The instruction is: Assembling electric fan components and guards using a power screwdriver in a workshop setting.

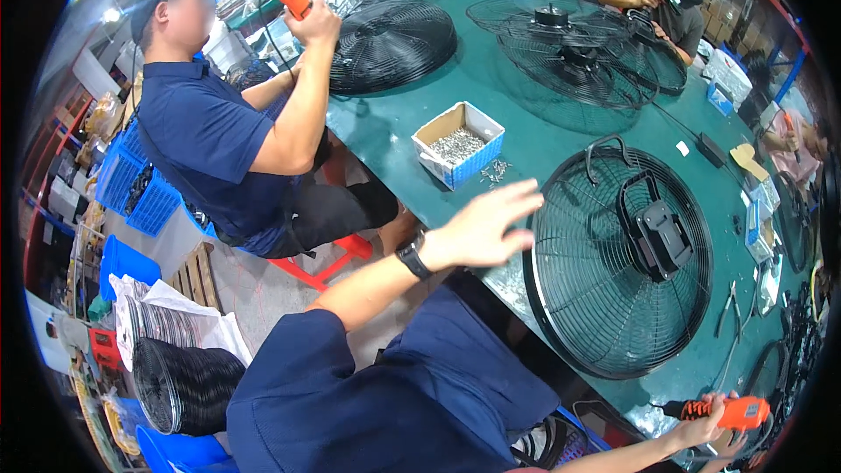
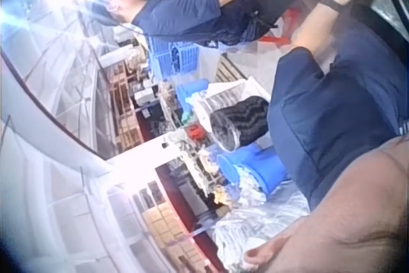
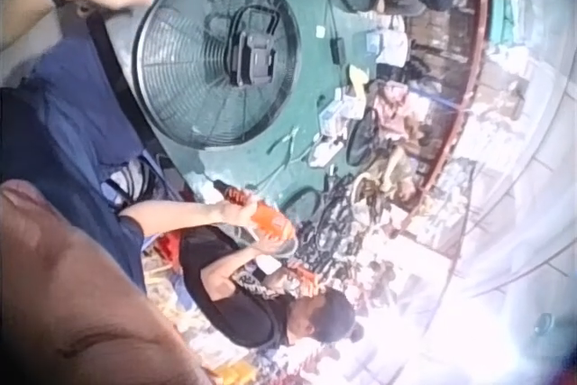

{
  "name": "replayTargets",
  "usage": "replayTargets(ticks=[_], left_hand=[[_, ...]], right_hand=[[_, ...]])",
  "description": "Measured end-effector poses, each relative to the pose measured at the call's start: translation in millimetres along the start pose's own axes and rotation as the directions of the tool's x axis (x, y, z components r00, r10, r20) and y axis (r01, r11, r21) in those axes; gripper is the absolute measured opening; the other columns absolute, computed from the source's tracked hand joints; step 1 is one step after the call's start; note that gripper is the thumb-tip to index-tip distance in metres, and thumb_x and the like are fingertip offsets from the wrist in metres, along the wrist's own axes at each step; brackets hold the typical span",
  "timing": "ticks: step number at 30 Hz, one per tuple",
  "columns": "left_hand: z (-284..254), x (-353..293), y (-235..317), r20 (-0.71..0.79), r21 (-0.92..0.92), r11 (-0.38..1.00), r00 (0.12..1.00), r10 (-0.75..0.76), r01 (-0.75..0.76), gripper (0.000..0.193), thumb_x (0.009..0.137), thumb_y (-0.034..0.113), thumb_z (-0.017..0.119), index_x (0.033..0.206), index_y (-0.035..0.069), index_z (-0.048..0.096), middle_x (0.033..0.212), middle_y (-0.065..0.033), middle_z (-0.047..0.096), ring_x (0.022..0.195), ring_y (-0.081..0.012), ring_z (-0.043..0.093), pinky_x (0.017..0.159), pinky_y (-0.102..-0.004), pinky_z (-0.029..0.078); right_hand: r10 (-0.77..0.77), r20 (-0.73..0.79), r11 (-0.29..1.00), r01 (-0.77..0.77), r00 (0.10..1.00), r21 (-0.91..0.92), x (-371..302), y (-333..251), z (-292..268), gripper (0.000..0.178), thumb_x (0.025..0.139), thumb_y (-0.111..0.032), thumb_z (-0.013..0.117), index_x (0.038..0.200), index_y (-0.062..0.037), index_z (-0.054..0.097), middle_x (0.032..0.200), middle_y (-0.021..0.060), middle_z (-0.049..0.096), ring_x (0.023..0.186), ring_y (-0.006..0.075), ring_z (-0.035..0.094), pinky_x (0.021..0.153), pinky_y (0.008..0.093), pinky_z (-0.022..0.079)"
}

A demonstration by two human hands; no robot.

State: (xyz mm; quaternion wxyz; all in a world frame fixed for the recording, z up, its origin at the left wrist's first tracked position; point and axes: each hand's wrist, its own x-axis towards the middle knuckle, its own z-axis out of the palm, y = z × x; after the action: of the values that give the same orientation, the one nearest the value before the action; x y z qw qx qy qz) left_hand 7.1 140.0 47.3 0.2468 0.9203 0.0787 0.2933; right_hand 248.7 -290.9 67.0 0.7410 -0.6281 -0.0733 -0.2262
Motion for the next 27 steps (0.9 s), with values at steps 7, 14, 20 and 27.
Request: replayTargets(ticks=[7, 14, 20, 27], left_hand=[[-67, 54, -82, 0.063, 0.457, 0.806, 0.891, -0.45, 0.376, 0.031, 0.073, 0.017, 0.062, 0.102, 0.004, 0.064, 0.095, -0.0196, 0.065, 0.091, -0.0314, 0.063, 0.077, -0.0392, 0.05], [-60, 45, -140, 0.316, 0.363, 0.843, 0.799, -0.512, 0.397, 0.038, 0.067, 0.029, 0.067, 0.098, 0.005, 0.068, 0.093, -0.0166, 0.068, 0.088, -0.0275, 0.065, 0.077, -0.0361, 0.05], [-63, 48, -129, 0.217, 0.367, 0.773, 0.76, -0.613, 0.518, 0.024, 0.07, 0.018, 0.065, 0.091, 0.009, 0.069, 0.088, -0.0146, 0.068, 0.085, -0.0283, 0.065, 0.077, -0.0371, 0.05], [-52, 39, -106, -0.189, 0.217, 0.899, 0.92, -0.343, 0.379, 0.025, 0.077, 0.003, 0.059, 0.101, 0.001, 0.064, 0.083, -0.0125, 0.064, 0.077, -0.0272, 0.063, 0.072, -0.0347, 0.049]], right_hand=[[-0.112, -0.327, 0.99, 0.133, 0.938, 0.041, -14, -4, -7, 0.018, 0.075, -0.009, 0.056, 0.06, 0.0013, 0.056, 0.05, 0.0106, 0.048, 0.036, 0.0163, 0.043, 0.033, 0.0271, 0.034], [-0.097, -0.16, 0.99, 0.111, 0.982, 0.082, -7, 12, -39, 0.021, 0.082, -0.011, 0.049, 0.079, 0.0073, 0.06, 0.072, 0.0212, 0.061, 0.047, 0.0186, 0.053, 0.042, 0.0328, 0.046], [-0.112, -0.038, 0.989, 0.115, 0.993, 0.094, -8, 11, -37, 0.029, 0.081, 0.002, 0.055, 0.109, 0.0061, 0.047, 0.081, 0.011, 0.055, 0.067, 0.0182, 0.05, 0.064, 0.0281, 0.044], [-0.121, -0.008, 0.992, 0.121, 0.993, 0.044, -8, 4, -32, 0.029, 0.081, 0.002, 0.052, 0.109, 0.0067, 0.046, 0.08, 0.0113, 0.054, 0.067, 0.018, 0.05, 0.065, 0.0281, 0.045]])
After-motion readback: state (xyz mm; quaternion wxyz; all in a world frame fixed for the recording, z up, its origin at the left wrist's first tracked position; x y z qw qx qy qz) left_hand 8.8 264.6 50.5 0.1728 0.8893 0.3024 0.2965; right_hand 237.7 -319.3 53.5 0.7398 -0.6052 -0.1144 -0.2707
